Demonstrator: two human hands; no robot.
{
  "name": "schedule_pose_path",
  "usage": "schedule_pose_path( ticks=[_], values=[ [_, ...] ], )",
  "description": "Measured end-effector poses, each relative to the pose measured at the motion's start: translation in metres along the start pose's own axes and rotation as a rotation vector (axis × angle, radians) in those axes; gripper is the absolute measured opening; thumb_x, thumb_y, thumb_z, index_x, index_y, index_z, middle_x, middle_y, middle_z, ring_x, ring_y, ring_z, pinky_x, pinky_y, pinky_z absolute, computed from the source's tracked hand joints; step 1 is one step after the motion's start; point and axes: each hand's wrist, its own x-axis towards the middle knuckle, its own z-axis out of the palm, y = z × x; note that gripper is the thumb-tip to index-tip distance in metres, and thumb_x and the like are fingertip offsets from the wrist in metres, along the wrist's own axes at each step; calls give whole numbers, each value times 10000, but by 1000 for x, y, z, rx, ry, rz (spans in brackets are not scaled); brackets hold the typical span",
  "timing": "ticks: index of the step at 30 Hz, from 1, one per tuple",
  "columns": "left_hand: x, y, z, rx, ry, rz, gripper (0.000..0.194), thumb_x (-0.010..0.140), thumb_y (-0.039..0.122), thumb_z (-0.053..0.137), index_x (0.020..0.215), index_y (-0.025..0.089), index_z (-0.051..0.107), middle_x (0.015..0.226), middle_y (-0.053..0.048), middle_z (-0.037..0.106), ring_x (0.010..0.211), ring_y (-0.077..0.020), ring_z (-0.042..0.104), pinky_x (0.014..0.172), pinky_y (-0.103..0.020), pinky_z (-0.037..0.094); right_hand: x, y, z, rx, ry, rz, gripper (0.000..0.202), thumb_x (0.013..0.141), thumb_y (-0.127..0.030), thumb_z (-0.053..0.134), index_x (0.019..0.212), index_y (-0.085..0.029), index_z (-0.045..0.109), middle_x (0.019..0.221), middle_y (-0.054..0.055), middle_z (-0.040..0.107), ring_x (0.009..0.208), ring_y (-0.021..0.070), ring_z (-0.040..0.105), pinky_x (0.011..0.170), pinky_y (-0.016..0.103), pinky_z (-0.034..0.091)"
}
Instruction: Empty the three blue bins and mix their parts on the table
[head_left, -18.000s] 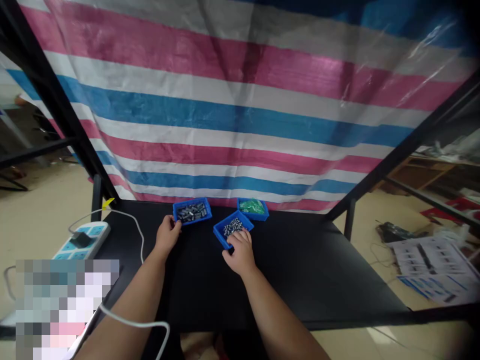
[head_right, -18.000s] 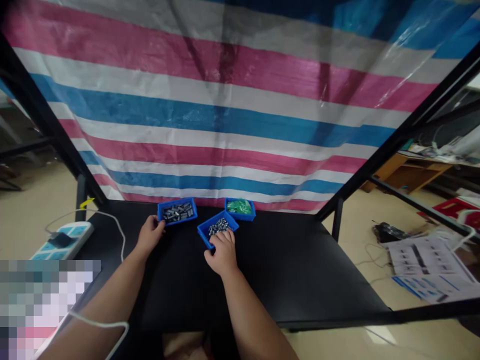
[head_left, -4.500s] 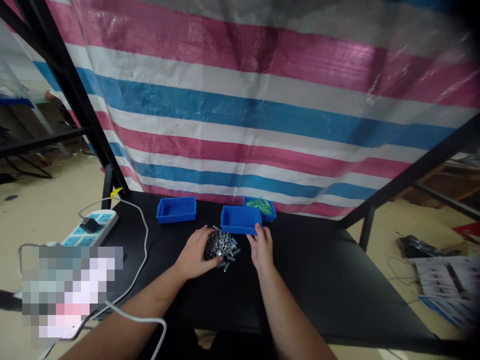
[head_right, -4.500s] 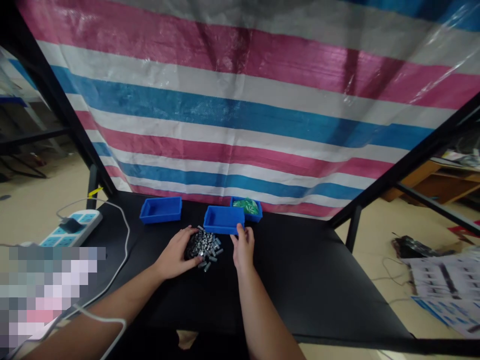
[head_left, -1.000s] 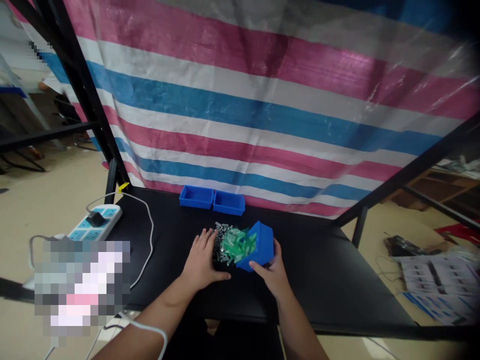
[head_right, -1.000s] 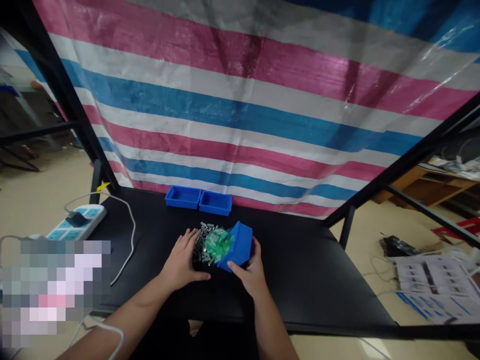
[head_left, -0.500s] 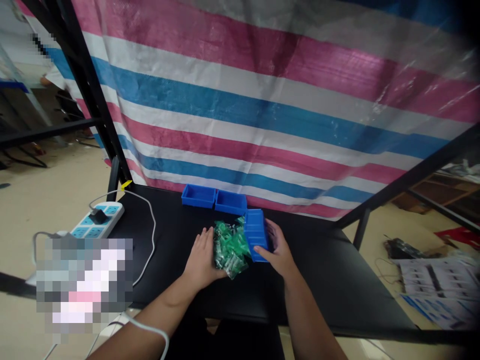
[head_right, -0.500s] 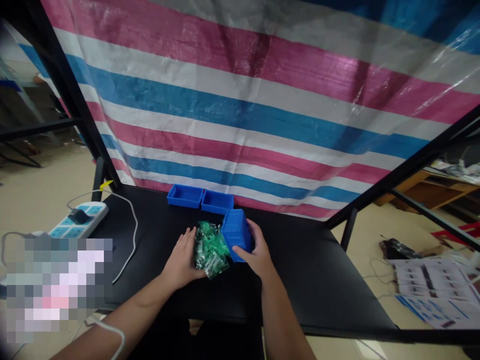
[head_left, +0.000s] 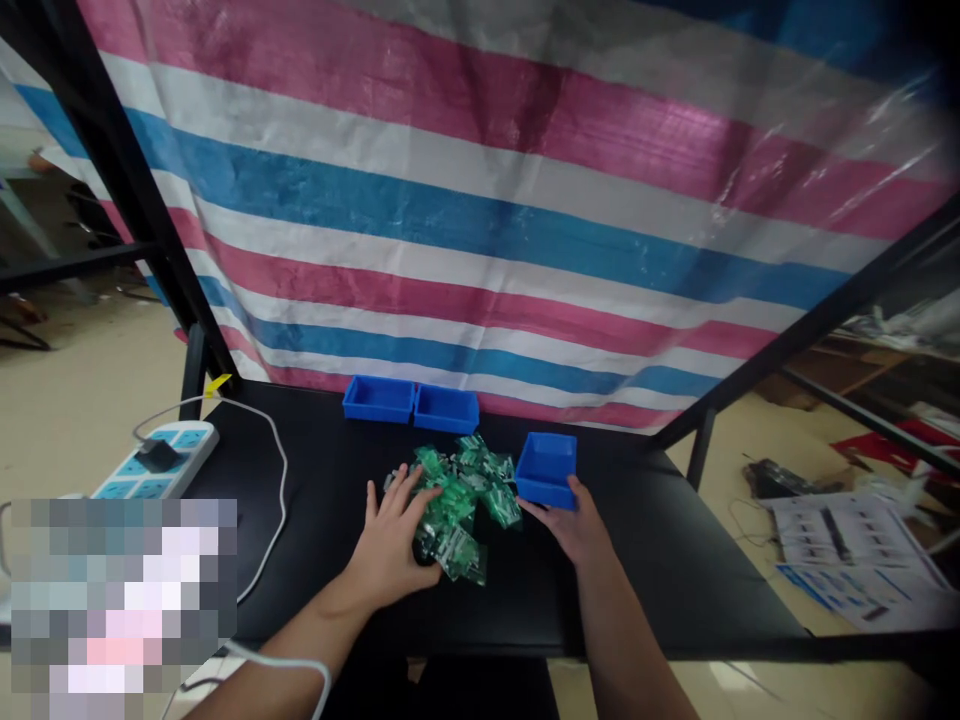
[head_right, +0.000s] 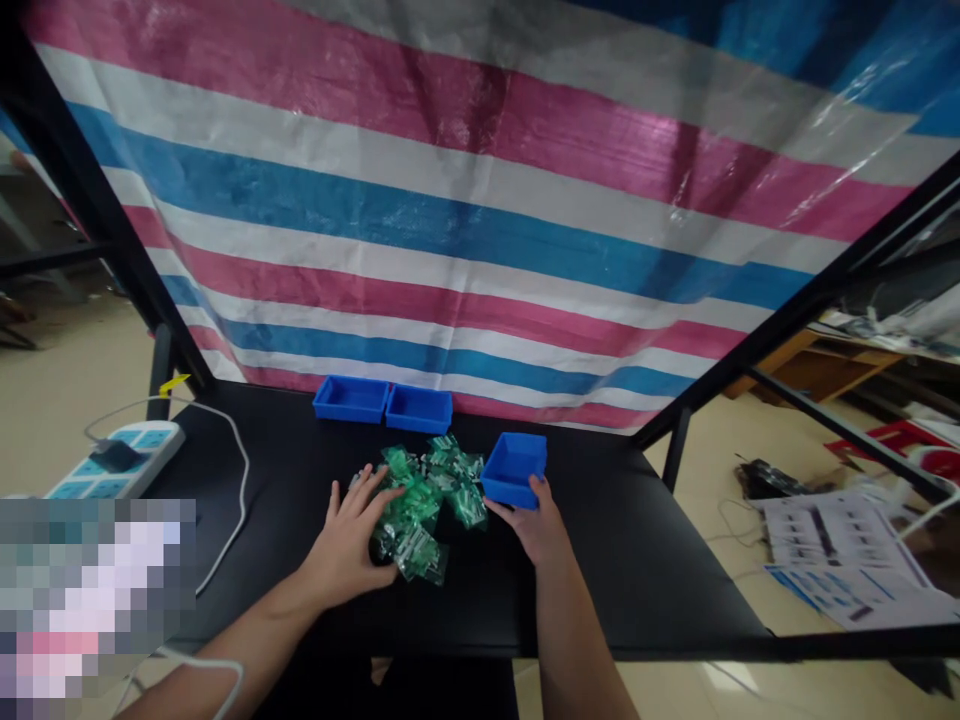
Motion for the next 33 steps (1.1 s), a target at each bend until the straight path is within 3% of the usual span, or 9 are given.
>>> schedule_pose_path(
  ticks=[3,7,11,15,17,20,25,30,33],
  values=[
    [0,2,-2,1,-21,10,854,607,251,733,1413,324,459,1636,-74,255,1520,-405,116,1140,-734,-70,9,-13,-3,-63,0,2,546,735,-425,783,1218,-347,540,1189,25,691,1052,336,683,889,722,483],
    [0,2,0,7,-34,-2,829,607,263,733,1391,321,473,1626,-82,276,1519,-406,114,1138,-736,-71,38,-34,-4,-234,-75,121,476,828,-582,644,1192,-281,592,1193,109,703,1031,336,689,875,645,504],
    [0,1,2,20,-34,-4,819,623,260,716,1399,324,463,1624,-82,280,1521,-395,118,1148,-727,-49,71,-45,3,-386,-74,197,630,858,-747,459,1181,-231,618,1132,188,714,957,344,701,803,582,520],
    [1,-1,4,31,-37,-2,835,619,268,721,1409,326,458,1623,-83,280,1515,-408,132,1148,-733,-34,95,-39,13,-460,11,25,649,839,-769,446,1236,-270,568,1116,134,705,863,295,700,683,460,566],
    [1,-1,5,48,-23,-5,836,617,271,725,1409,325,465,1620,-85,288,1510,-417,143,1144,-740,-37,102,-28,18,-439,80,-102,625,795,-682,600,1291,-314,508,1107,78,686,856,260,688,636,399,588],
    [-2,3,6,94,7,12,816,619,259,716,1399,331,486,1622,-77,292,1503,-427,163,1135,-751,-56,108,-7,23,-409,152,-239,742,684,-509,783,1338,-356,468,1129,32,629,920,243,664,627,370,625],
    [-7,16,0,170,20,110,726,669,180,640,1363,369,537,1598,-25,352,1478,-403,259,1134,-748,-96,117,18,23,-574,199,-421,800,644,-505,803,1365,-258,560,1190,81,542,979,255,650,653,369,649],
    [-5,19,-1,175,-31,153,711,689,149,608,1359,380,545,1546,-10,438,1458,-380,312,1121,-747,-135,120,17,18,-615,137,-471,878,700,-530,765,1461,-240,436,1095,70,632,838,228,674,623,348,632],
    [-4,16,2,173,-30,151,691,699,164,601,1351,386,552,1534,-1,451,1460,-375,310,1113,-746,-159,116,13,15,-699,145,-495,796,714,-548,745,1402,-236,493,1078,79,668,777,220,671,619,338,607]
  ],
)
